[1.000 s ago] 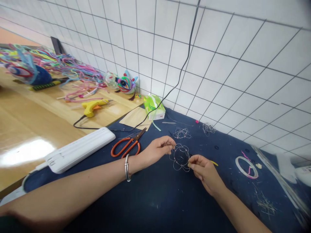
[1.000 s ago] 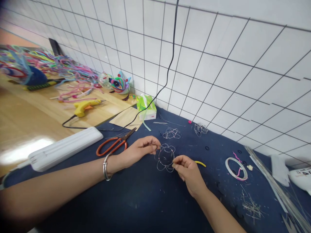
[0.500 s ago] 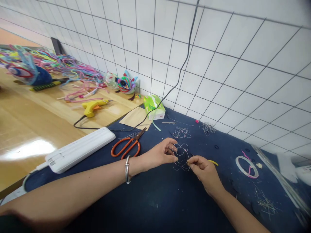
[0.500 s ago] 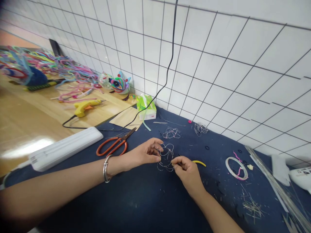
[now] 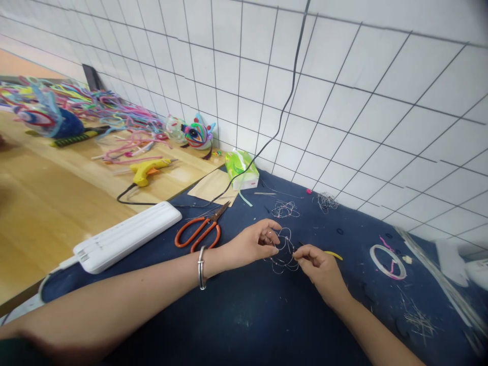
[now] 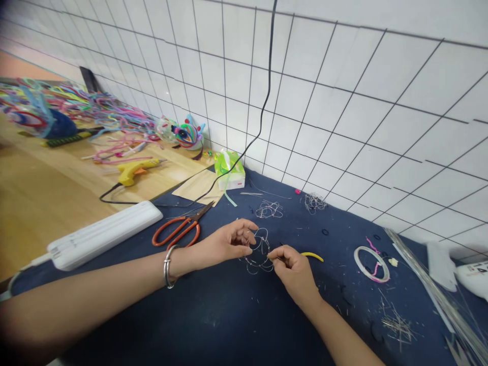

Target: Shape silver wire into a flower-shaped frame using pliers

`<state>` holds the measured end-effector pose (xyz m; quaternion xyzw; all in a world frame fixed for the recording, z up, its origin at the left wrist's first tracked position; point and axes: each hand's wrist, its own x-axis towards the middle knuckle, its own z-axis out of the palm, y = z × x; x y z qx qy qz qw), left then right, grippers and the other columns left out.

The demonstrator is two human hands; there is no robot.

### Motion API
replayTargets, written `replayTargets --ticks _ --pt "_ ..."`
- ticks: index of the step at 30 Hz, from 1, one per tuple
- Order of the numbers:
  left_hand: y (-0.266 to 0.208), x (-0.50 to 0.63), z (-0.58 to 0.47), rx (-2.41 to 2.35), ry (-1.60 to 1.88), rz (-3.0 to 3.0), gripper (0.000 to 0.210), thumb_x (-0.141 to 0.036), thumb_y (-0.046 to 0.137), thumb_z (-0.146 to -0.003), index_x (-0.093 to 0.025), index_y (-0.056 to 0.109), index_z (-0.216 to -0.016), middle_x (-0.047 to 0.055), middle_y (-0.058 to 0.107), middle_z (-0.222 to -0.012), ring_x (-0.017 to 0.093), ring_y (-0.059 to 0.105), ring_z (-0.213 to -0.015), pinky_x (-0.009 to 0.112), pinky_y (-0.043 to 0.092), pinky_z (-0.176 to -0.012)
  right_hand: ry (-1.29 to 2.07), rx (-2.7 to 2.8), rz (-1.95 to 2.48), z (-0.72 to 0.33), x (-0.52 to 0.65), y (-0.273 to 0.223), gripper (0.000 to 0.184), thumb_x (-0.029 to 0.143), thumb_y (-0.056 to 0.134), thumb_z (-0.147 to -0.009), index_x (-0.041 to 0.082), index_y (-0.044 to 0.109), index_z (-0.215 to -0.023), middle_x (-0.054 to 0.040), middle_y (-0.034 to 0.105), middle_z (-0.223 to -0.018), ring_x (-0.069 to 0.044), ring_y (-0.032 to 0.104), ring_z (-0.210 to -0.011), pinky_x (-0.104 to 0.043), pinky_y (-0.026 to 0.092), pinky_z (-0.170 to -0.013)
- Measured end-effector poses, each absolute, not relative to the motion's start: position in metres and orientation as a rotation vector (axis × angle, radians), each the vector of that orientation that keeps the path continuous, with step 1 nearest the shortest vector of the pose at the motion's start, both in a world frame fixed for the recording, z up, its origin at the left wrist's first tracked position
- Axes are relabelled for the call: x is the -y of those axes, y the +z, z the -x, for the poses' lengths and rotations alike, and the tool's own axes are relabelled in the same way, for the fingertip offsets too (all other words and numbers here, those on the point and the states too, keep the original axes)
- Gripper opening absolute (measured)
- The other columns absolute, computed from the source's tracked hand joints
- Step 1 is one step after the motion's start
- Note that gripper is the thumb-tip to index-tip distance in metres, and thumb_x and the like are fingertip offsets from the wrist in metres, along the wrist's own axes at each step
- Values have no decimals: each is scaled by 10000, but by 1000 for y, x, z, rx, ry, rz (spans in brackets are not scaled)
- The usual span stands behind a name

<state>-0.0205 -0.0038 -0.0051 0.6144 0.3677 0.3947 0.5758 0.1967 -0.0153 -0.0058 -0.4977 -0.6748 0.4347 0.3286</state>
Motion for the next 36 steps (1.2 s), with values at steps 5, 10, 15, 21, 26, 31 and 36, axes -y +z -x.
replayTargets --ticks 5,10,15,21,26,31,36 --pt "0 7 20 -945 967 -1538 271 -197 622 -716 -184 534 -972 1 554 -813 101 508 -692 232 423 -617 1015 1906 1265 -193 17 0 111 175 508 -748 208 613 -753 -14 566 -786 -135 496 -661 -256 374 -583" --pt "2 6 21 -952 984 -1438 115 -256 574 -775 -151 534 -799 -22 531 -655 89 517 -610 216 405 -565 1045 1909 1284 -193 18 -1 96 181 508 -745 206 599 -760 -8 552 -745 -125 479 -609 -254 372 -561" --pt "-5 3 21 -869 967 -1187 199 -257 615 -752 -163 497 -883 -14 545 -723 100 579 -635 222 438 -569 1211 1817 1285 -192 18 -2 89 205 522 -752 213 552 -836 14 529 -693 -107 461 -572 -233 360 -528" --pt "-10 7 17 -820 950 -1054 297 -209 640 -732 -170 472 -974 12 569 -797 119 608 -691 223 452 -579 1179 1893 1255 -191 23 -2 271 219 611 -702 232 508 -953 26 517 -753 -55 353 -465 -205 308 -448" --pt "-9 10 15 -816 904 -1027 315 -200 637 -732 -178 468 -997 5 562 -809 136 617 -719 250 469 -600 1157 1867 1293 -190 22 -3 231 286 629 -710 219 532 -909 30 509 -717 -61 365 -481 -207 321 -462" --pt "-7 12 15 -810 841 -1069 301 -167 606 -743 -181 477 -1014 5 555 -823 132 609 -730 270 466 -638 1283 1705 1296 -193 17 -1 164 349 540 -790 189 574 -795 27 494 -631 -68 383 -488 -201 315 -452" --pt "-7 10 15 -771 775 -1104 346 -135 610 -714 -182 482 -1032 9 555 -824 124 581 -715 268 465 -633 1340 1633 1312 -194 15 -1 223 385 523 -800 176 597 -769 18 527 -627 -47 317 -421 -189 245 -383"
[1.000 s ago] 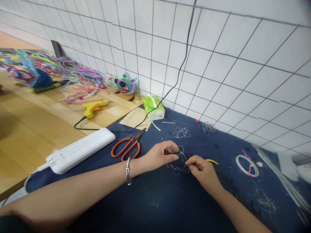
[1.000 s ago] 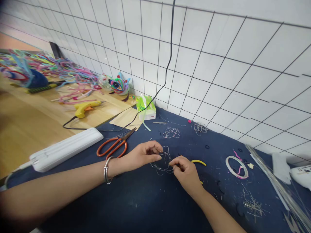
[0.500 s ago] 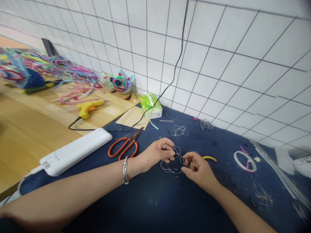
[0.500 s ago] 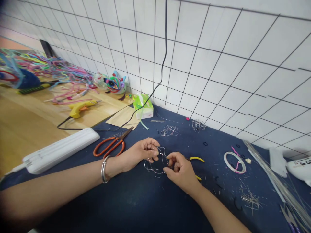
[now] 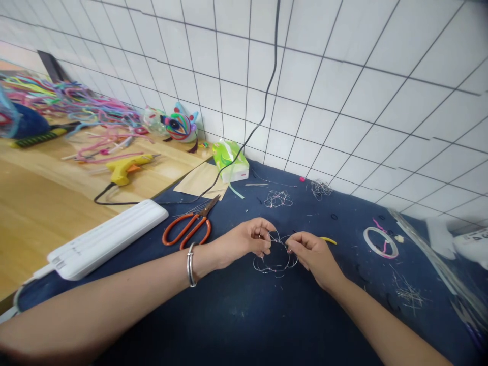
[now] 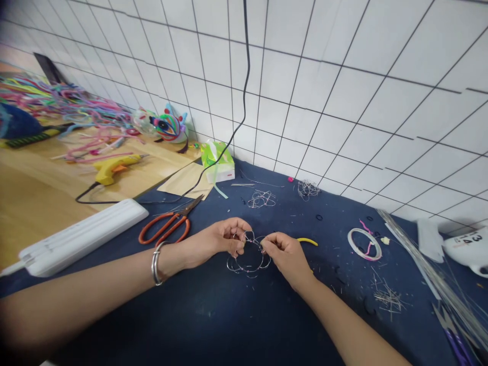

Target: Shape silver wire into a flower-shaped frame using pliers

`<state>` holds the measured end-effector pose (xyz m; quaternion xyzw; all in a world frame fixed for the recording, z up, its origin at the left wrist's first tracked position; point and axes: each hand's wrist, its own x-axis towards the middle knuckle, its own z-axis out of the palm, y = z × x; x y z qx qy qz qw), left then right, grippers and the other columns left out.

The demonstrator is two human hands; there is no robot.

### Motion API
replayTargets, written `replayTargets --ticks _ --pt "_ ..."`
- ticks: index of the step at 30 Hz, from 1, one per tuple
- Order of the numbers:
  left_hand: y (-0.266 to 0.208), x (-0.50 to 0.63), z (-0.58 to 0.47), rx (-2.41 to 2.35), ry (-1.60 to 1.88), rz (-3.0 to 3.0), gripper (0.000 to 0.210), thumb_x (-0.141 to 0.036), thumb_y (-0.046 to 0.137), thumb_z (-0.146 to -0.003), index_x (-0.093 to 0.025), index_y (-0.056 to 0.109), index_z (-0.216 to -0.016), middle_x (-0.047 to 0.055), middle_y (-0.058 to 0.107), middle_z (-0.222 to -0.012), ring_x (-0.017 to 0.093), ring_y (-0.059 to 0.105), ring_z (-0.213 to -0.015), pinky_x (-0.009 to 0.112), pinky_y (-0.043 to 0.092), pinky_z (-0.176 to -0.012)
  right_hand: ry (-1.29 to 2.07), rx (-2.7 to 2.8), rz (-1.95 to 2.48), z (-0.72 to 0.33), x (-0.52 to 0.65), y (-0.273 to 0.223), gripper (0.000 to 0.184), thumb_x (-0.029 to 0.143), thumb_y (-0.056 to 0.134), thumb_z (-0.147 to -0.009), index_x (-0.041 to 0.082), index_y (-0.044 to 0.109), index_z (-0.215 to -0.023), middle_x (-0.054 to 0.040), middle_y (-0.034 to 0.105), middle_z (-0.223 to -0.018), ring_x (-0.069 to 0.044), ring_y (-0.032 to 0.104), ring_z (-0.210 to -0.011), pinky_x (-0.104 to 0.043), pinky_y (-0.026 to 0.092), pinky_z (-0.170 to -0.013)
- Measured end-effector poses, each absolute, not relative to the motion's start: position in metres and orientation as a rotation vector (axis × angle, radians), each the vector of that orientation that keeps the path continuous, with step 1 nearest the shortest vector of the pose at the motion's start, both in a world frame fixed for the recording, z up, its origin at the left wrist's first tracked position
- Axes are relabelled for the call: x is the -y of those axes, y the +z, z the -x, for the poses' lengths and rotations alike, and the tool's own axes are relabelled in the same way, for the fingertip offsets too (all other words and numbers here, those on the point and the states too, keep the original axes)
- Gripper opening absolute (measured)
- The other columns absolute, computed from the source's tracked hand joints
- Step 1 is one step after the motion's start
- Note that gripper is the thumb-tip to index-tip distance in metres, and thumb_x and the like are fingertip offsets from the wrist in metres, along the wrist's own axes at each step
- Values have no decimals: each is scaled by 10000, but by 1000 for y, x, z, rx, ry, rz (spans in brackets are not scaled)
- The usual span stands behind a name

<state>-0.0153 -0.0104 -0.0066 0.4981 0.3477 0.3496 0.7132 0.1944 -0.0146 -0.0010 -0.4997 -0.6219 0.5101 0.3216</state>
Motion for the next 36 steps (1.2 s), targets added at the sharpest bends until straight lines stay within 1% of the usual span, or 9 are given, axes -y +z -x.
replayTargets --ticks 4,10,14,19,25,29,32,36 --pt "-6 10 14 -735 738 -1116 384 -119 621 -694 -200 482 -1043 -2 551 -825 112 568 -691 246 458 -597 1338 1672 1302 -194 15 0 216 384 545 -782 184 626 -801 2 580 -677 -53 364 -432 -186 265 -383" --pt "-4 11 14 -786 656 -1198 252 -255 632 -726 -168 536 -941 -12 555 -711 94 550 -593 219 444 -525 1361 1749 1264 -191 18 7 183 340 565 -762 190 655 -816 -1 609 -695 -56 408 -444 -187 281 -396" --pt "-4 14 13 -822 678 -1228 179 -266 627 -731 -152 556 -850 -22 545 -659 89 551 -577 205 433 -514 1396 1742 1261 -189 20 11 177 337 569 -761 186 649 -804 -3 611 -704 -49 393 -438 -182 266 -393" --pt "-3 15 14 -833 726 -1209 130 -244 608 -748 -149 564 -825 -13 565 -659 95 562 -606 204 438 -534 1369 1690 1277 -191 22 12 225 379 572 -760 179 640 -839 -2 596 -709 -48 375 -445 -190 265 -407" --pt "-2 15 14 -880 781 -1189 160 -280 618 -747 -143 557 -802 -5 580 -645 95 556 -598 211 438 -553 1256 1547 1357 -202 31 7 226 379 581 -762 183 605 -870 25 502 -667 -54 337 -488 -184 260 -430" --pt "1 17 13 -867 836 -1205 144 -265 608 -756 -137 551 -787 -4 579 -650 92 548 -600 211 428 -559 1230 1502 1420 -206 43 5 201 377 546 -795 178 575 -808 36 452 -649 -48 304 -476 -187 235 -423" --pt "1 18 11 -869 868 -1224 144 -265 610 -755 -137 550 -782 -6 577 -651 97 549 -609 212 422 -560 1268 1522 1428 -204 50 3 186 367 533 -808 183 561 -808 36 458 -661 -46 296 -471 -191 239 -428" --pt "-2 19 10 -869 889 -1243 140 -264 607 -759 -138 550 -781 -6 578 -651 95 542 -608 210 415 -561 1277 1563 1405 -200 53 1 164 349 543 -802 186 558 -816 38 454 -651 -61 331 -504 -194 273 -457"
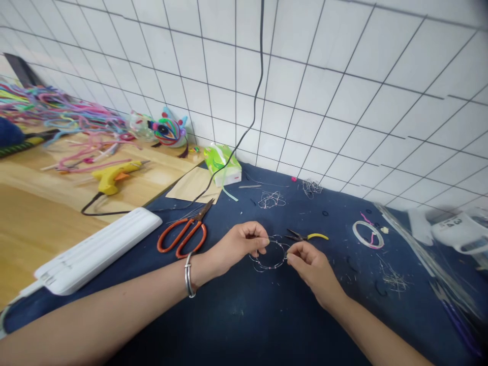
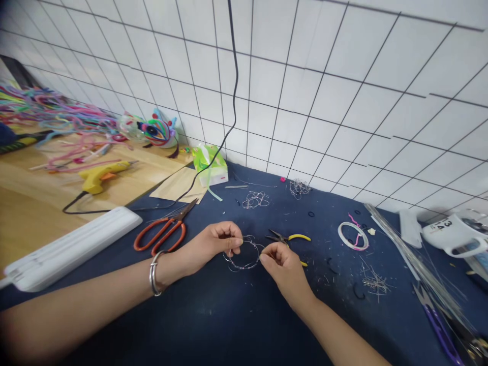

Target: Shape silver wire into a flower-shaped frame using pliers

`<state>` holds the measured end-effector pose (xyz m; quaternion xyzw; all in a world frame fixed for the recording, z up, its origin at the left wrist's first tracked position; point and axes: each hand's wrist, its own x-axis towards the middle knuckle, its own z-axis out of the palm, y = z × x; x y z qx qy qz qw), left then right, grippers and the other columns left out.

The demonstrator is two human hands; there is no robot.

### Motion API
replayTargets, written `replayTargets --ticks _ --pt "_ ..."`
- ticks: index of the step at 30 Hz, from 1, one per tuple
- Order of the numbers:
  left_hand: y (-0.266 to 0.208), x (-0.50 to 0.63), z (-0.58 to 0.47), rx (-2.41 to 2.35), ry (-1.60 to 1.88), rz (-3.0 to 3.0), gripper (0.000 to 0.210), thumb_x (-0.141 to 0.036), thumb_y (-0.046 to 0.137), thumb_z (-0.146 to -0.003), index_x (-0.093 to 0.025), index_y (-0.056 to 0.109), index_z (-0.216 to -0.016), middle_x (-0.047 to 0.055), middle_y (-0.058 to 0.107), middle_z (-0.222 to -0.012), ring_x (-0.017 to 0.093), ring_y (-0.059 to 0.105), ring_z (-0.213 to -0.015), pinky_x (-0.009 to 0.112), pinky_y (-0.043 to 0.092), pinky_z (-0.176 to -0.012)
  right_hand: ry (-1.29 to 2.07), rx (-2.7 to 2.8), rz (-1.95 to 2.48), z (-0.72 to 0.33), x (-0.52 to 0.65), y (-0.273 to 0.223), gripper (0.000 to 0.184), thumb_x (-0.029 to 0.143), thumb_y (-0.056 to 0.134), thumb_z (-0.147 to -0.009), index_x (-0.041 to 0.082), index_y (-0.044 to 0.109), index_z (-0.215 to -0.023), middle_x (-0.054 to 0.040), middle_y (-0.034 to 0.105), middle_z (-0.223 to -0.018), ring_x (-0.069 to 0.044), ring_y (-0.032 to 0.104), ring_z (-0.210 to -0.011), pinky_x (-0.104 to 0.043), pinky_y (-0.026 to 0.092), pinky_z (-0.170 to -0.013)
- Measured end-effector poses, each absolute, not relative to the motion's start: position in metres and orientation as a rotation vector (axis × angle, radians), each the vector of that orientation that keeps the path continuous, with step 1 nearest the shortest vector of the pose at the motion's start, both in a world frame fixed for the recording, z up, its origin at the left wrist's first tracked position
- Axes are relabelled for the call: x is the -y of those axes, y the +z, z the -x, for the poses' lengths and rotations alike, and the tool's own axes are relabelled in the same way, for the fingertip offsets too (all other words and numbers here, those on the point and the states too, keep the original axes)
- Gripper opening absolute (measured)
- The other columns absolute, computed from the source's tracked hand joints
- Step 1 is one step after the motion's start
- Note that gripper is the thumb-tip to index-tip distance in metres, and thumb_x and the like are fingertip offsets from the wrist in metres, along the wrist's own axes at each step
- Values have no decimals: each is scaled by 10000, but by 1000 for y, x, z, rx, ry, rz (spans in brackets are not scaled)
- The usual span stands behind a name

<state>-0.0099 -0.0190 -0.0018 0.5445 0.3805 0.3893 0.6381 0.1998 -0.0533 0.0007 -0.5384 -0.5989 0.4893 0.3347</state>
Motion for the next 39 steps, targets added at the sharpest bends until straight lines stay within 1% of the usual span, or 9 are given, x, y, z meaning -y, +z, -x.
replayTargets --ticks 9,12,17,21,24,30,33,37,39 --pt "0 21 9 -866 869 -1313 92 -216 599 -762 -136 557 -773 2 593 -682 97 539 -633 219 421 -589 1208 1653 1360 -198 57 4 107 283 537 -803 181 557 -781 22 498 -697 -99 436 -635 -220 361 -593" --pt "0 22 9 -863 870 -1315 110 -232 597 -769 -133 549 -774 -1 583 -669 91 533 -615 217 419 -580 1202 1626 1359 -199 58 3 117 292 537 -807 181 563 -779 22 504 -688 -92 433 -615 -213 354 -572" --pt "0 24 8 -851 856 -1270 145 -259 604 -770 -134 533 -789 -10 568 -637 90 539 -591 210 415 -554 1250 1547 1360 -203 57 0 158 336 518 -825 186 558 -794 46 464 -615 -50 330 -461 -194 279 -445" --pt "0 24 7 -842 804 -1192 172 -277 619 -758 -136 525 -787 -16 556 -610 90 542 -559 208 423 -533 1266 1525 1352 -204 55 -3 169 349 509 -828 187 547 -798 49 463 -615 -40 312 -429 -190 249 -410" --pt "-1 23 8 -841 770 -1136 181 -293 618 -757 -139 532 -799 -11 554 -625 99 557 -567 207 429 -519 1287 1574 1356 -204 55 -2 172 346 517 -821 182 544 -776 44 477 -629 -38 320 -430 -189 255 -411" --pt "-3 19 15 -790 736 -1078 236 -371 563 -790 -142 551 -846 35 592 -801 88 572 -561 201 427 -504 1333 1772 1363 -203 55 7 134 289 548 -789 172 532 -724 34 473 -641 -69 397 -541 -196 323 -500" --pt "-2 18 16 -757 702 -1110 239 -372 525 -810 -140 563 -855 45 599 -802 82 557 -538 199 412 -488 1249 1756 1366 -202 55 9 120 288 567 -774 181 514 -764 40 439 -650 -82 406 -580 -206 339 -537" --pt "1 20 15 -680 645 -1156 213 -327 481 -834 -141 571 -887 52 602 -825 88 552 -563 211 421 -512 1191 1748 1361 -198 56 9 171 292 588 -754 196 502 -866 48 415 -643 -89 389 -561 -215 336 -523" --pt "3 22 14 -644 628 -1166 196 -303 473 -838 -145 562 -913 55 603 -849 91 555 -578 215 423 -522 1188 1785 1359 -195 57 10 131 292 568 -766 193 515 -835 44 419 -633 -92 387 -555 -219 336 -521"
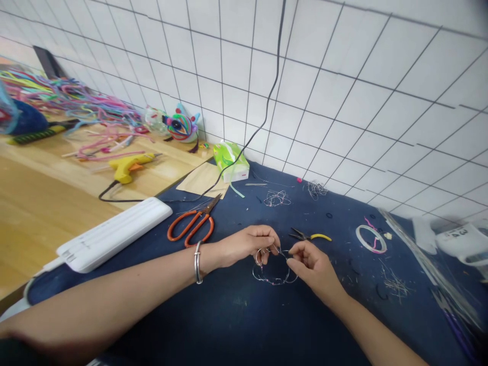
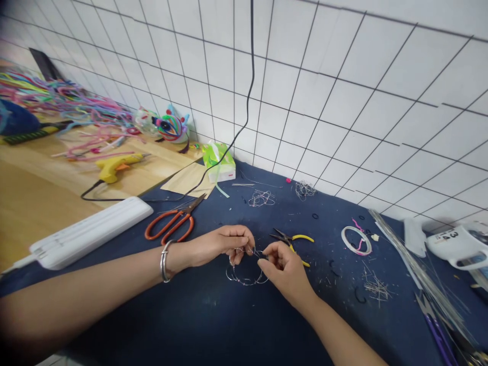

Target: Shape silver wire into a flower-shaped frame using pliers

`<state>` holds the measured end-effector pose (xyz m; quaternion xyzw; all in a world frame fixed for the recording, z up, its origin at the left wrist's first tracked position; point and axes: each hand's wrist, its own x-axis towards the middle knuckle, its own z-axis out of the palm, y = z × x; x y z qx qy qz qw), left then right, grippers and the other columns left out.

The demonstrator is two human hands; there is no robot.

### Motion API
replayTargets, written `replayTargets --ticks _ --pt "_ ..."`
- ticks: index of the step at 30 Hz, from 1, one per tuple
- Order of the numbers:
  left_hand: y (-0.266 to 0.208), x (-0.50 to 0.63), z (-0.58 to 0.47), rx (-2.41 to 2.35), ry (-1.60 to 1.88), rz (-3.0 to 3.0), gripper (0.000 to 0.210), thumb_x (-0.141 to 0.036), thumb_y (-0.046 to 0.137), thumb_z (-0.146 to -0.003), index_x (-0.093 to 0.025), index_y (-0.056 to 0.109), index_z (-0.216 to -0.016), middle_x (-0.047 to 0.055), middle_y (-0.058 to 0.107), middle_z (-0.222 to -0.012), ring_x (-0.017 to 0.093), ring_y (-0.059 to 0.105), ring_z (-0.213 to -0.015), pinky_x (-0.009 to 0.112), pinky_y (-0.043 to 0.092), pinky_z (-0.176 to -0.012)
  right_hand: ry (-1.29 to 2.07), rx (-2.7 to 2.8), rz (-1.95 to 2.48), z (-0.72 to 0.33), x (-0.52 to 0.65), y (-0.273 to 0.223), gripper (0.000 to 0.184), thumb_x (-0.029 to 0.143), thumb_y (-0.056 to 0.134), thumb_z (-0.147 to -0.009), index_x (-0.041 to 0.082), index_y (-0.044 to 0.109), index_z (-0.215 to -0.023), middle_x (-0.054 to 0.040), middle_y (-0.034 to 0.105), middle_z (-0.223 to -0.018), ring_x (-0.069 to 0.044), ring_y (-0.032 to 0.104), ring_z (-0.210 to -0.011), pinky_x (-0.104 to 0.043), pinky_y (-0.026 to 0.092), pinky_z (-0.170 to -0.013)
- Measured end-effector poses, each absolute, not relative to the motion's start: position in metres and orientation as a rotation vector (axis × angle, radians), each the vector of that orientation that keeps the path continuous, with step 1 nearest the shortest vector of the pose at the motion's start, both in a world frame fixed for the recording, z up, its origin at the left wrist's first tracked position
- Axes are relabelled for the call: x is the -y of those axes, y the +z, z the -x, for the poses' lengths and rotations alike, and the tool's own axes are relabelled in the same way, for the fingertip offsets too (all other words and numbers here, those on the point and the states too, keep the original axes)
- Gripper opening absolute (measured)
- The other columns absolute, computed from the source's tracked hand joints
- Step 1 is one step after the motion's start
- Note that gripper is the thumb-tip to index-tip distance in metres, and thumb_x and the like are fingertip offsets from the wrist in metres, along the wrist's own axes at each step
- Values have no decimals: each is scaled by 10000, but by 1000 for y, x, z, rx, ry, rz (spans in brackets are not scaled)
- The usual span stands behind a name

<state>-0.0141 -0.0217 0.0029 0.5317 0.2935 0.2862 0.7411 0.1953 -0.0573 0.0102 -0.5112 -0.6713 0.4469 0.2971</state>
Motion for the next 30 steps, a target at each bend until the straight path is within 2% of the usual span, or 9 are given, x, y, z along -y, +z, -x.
replayTargets --ticks 5,11,19,25,30 --pt "5 22 15 -567 639 -1197 203 -205 503 -809 -173 507 -1010 68 597 -972 102 582 -645 240 439 -590 1164 1834 1347 -192 63 11 149 307 524 -793 186 525 -706 34 423 -606 -95 384 -547 -220 333 -515" --pt "0 21 13 -525 680 -1197 447 -92 566 -739 -214 386 -1129 68 571 -1035 129 620 -711 275 454 -650 1166 1753 1368 -196 65 7 138 303 541 -787 182 542 -720 28 460 -628 -102 413 -574 -219 345 -541" --pt "-5 20 10 -560 755 -1153 391 -84 607 -724 -183 402 -1042 63 592 -973 139 625 -755 282 457 -686 1145 1700 1391 -198 65 6 174 330 553 -791 173 572 -720 9 519 -655 -108 435 -599 -224 355 -559" --pt "-5 19 11 -582 765 -1181 360 -99 619 -721 -176 434 -1021 43 602 -926 131 609 -780 299 456 -741 1190 1571 1420 -201 64 0 222 385 554 -789 176 596 -726 27 500 -586 -72 350 -470 -204 267 -443" --pt "-4 19 12 -662 742 -1207 260 -159 594 -751 -168 478 -983 45 601 -918 132 610 -748 298 470 -695 1276 1573 1412 -202 63 0 216 389 558 -788 180 594 -745 46 470 -563 -56 302 -426 -203 246 -421"
